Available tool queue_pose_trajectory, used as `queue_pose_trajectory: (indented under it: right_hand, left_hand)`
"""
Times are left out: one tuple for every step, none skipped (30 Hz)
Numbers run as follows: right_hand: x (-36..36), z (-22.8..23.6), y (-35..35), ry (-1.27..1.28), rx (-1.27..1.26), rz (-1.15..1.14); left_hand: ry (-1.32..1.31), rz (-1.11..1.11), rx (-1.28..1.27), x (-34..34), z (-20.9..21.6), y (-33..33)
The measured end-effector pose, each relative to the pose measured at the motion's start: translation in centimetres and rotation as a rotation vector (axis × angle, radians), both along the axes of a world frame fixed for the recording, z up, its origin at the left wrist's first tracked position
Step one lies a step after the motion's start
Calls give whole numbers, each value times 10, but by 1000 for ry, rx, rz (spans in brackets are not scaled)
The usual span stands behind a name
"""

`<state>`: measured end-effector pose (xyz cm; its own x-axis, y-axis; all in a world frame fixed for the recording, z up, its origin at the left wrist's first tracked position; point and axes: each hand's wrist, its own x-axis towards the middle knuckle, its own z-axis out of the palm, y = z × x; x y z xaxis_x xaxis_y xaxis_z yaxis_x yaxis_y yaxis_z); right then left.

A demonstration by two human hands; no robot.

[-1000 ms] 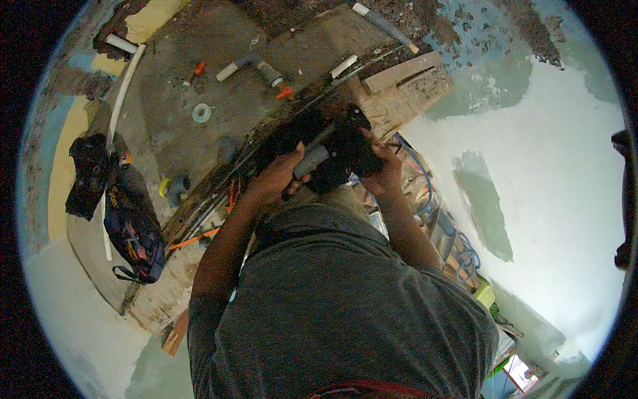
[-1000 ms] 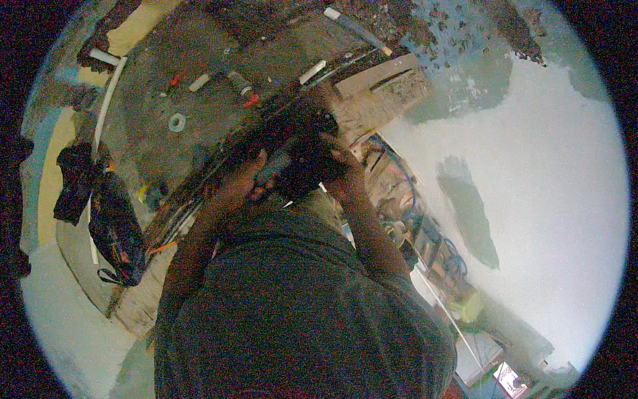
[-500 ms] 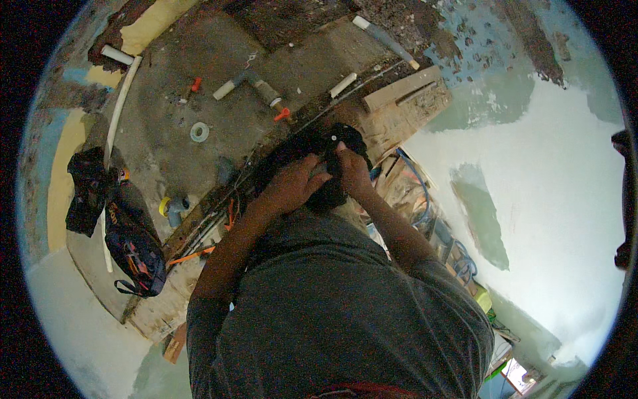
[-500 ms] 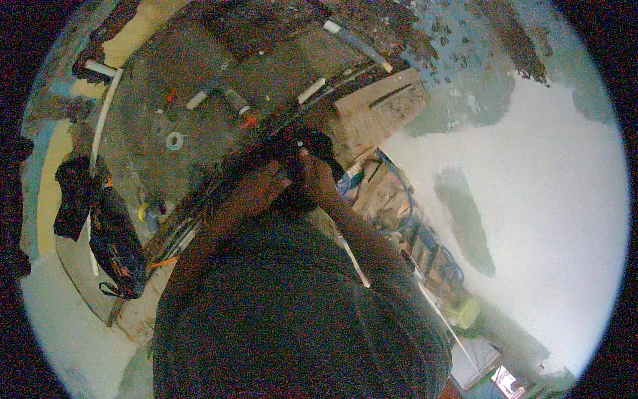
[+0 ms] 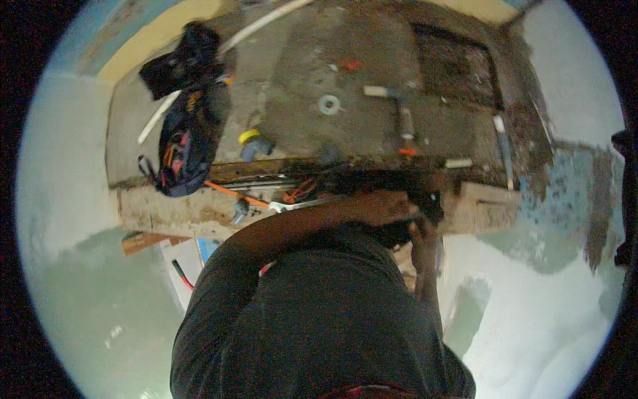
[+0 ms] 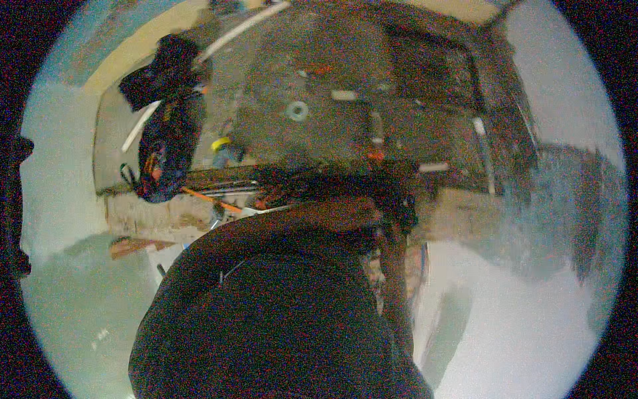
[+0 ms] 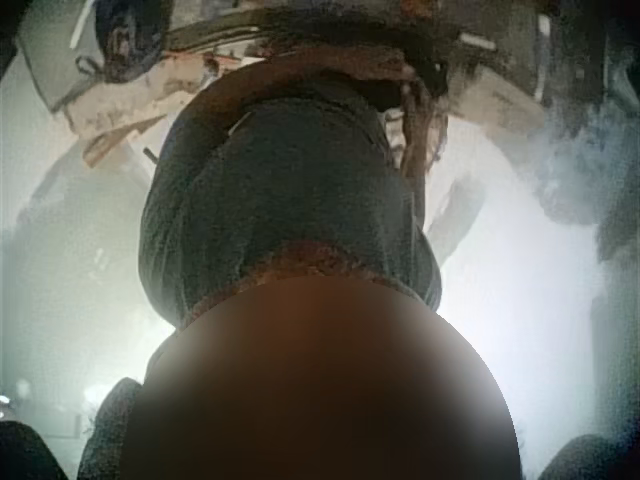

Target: The person assembles PVC pipes and fittings on a wooden workbench. They apply glue to the ends of the pipes and fittings, then connect them together. The person also measures and cuts a pipe using a saw.

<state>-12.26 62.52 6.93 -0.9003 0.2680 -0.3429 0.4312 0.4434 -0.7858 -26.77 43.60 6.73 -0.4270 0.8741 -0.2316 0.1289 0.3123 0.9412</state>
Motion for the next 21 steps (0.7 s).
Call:
queue_pose_trajectory:
  right_hand:
    - [0, -4, 5, -91, 234, 162]
    - [1, -9, 12, -74, 51, 189]
    - [0, -15, 17, -65, -131, 217]
    - [0, -21, 24, -61, -314, 240]
    - [-2, -26, 29, -39, -271, 247]
    - [-5, -30, 35, -18, -229, 245]
    - [-9, -32, 41, 4, -187, 239]
    - [-13, -31, 46, -15, -156, 270]
    - [-19, -28, 53, -44, -106, 295]
    - [-25, -22, 60, -110, -2, 306]
    - [-31, -14, 66, -122, -44, 242]
    - [-37, -5, 72, -107, -56, 188]
    - [-42, 8, 81, -126, -25, 127]
    - [-50, 21, 88, -161, 32, 59]
    - [-55, 31, 88, -98, 449, 166]
    - [-64, 42, 88, -27, 867, 270]
    - [-71, 54, 86, 42, 1282, 370]
    - [-83, 63, 75, 161, 1113, 327]
    - [-109, 71, 61, 274, 941, 291]
    - [-138, 77, 38, 373, 762, 245]
    - [-161, 81, 4, 422, 639, 263]
  left_hand:
    - [-11, -37, 19, 0, -3, 0]
    - [-23, -77, 37, 1, -5, -1]
    - [-36, -119, 59, 1, -8, -4]
    - [38, -133, 26, 2, -9, -5]
    - [113, -153, 0, 1, -10, -7]
    - [182, -182, -26, 0, -9, -9]
    - [217, -142, 4, -1, -8, -11]
    - [250, -103, 40, -1, -5, -13]
    - [284, -66, 79, -3, -2, -16]
    - [276, -35, 55, -6, 2, -21]
    - [268, -6, 33, -6, 5, -31]
    - [258, 22, 13, -8, 8, -41]
    - [174, 134, 53, -6, 11, -58]
    - [93, 244, 94, -1, 13, -82]
    - [14, 339, 137, 1, 16, -103]
    - [-62, 434, 187, 3, 20, -125]
    - [-147, 511, 236, 11, 24, -144]
    - [-217, 579, 289, 13, 30, -163]
    - [-291, 647, 342, 14, 35, -182]
    - [-352, 761, 363, 19, 41, -199]
    - [-414, 873, 382, 29, 49, -216]
